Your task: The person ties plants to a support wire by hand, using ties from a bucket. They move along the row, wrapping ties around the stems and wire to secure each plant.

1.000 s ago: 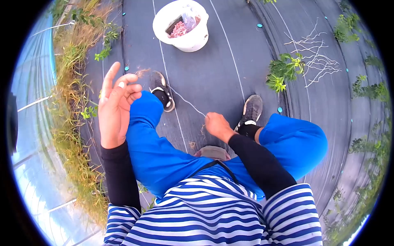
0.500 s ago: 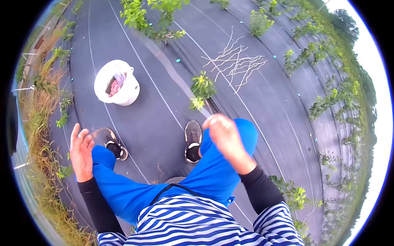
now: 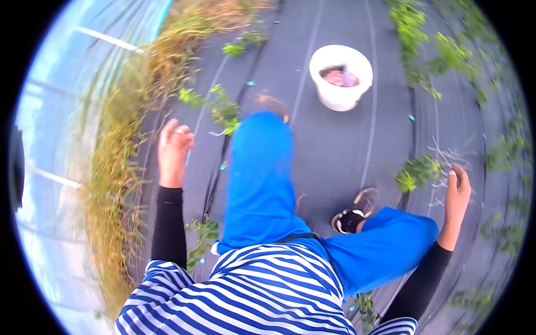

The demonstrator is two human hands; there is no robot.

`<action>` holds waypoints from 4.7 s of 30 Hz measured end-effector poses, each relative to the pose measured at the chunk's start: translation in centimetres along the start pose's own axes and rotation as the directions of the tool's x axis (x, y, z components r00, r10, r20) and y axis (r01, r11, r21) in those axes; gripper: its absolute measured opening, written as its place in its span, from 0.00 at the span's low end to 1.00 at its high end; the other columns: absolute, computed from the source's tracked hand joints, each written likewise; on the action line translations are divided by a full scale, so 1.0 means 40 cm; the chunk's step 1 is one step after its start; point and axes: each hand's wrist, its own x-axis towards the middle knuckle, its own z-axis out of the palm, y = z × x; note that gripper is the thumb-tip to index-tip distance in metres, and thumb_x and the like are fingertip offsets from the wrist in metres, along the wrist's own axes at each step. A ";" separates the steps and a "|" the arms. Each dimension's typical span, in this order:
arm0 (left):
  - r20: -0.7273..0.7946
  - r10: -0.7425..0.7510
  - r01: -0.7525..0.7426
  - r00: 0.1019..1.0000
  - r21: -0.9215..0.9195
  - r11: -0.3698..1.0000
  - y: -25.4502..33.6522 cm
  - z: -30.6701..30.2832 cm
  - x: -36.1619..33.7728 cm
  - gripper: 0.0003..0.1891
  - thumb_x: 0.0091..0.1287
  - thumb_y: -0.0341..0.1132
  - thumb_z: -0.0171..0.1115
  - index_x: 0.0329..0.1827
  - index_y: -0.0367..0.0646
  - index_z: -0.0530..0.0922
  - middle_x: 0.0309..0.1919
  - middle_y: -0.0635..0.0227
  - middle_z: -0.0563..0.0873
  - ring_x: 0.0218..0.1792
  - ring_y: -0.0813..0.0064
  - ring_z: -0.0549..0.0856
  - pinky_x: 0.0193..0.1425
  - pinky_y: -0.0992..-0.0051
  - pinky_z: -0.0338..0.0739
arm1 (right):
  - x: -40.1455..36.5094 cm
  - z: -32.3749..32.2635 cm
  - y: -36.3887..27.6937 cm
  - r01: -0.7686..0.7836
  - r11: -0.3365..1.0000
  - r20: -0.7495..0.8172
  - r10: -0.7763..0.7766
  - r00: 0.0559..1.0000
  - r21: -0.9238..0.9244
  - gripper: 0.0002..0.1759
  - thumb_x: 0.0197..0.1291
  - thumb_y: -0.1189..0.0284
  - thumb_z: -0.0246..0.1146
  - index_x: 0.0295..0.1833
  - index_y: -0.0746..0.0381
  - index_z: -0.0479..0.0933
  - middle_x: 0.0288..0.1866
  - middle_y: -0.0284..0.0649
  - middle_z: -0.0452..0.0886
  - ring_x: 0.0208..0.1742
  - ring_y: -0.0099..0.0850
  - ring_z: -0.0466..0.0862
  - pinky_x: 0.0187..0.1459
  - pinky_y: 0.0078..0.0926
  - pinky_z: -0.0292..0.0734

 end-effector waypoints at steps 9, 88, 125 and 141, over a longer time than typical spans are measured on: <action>-0.094 -0.544 0.552 0.833 0.176 0.815 -0.406 -0.198 -0.212 0.23 0.64 0.32 0.55 0.62 0.39 0.65 0.37 0.67 0.79 0.36 0.75 0.81 0.35 0.74 0.77 | -0.341 0.197 -0.889 0.879 -0.198 0.247 -0.912 -0.328 0.434 0.15 0.54 0.70 0.63 0.48 0.62 0.77 0.44 0.45 0.79 0.45 0.43 0.80 0.50 0.34 0.74; 0.112 0.051 -0.121 0.992 0.841 0.527 -0.626 -0.064 0.580 0.16 0.59 0.41 0.66 0.44 0.41 0.77 0.26 0.66 0.81 0.27 0.74 0.80 0.33 0.72 0.74 | 0.006 1.894 -0.801 0.339 0.633 0.697 -0.708 -0.111 0.696 0.09 0.54 0.66 0.61 0.38 0.57 0.80 0.34 0.41 0.83 0.37 0.42 0.82 0.38 0.37 0.76; -0.151 -0.626 0.600 0.765 -0.190 0.778 -0.653 -0.109 0.574 0.09 0.71 0.35 0.48 0.43 0.43 0.76 0.27 0.77 0.76 0.20 0.89 0.65 0.19 0.88 0.54 | 0.021 1.872 -0.788 0.383 0.720 0.776 -0.631 0.013 0.579 0.14 0.62 0.62 0.56 0.44 0.61 0.77 0.33 0.38 0.81 0.36 0.32 0.81 0.39 0.30 0.73; 0.131 -0.452 0.361 0.883 -0.803 0.474 -0.645 -0.289 0.430 0.12 0.63 0.35 0.56 0.46 0.39 0.77 0.45 0.62 0.80 0.41 0.71 0.79 0.37 0.74 0.80 | -0.075 1.575 -0.462 -0.944 0.319 0.870 -0.437 -0.229 -0.088 0.25 0.56 0.69 0.57 0.60 0.66 0.68 0.50 0.44 0.77 0.41 0.30 0.79 0.38 0.25 0.74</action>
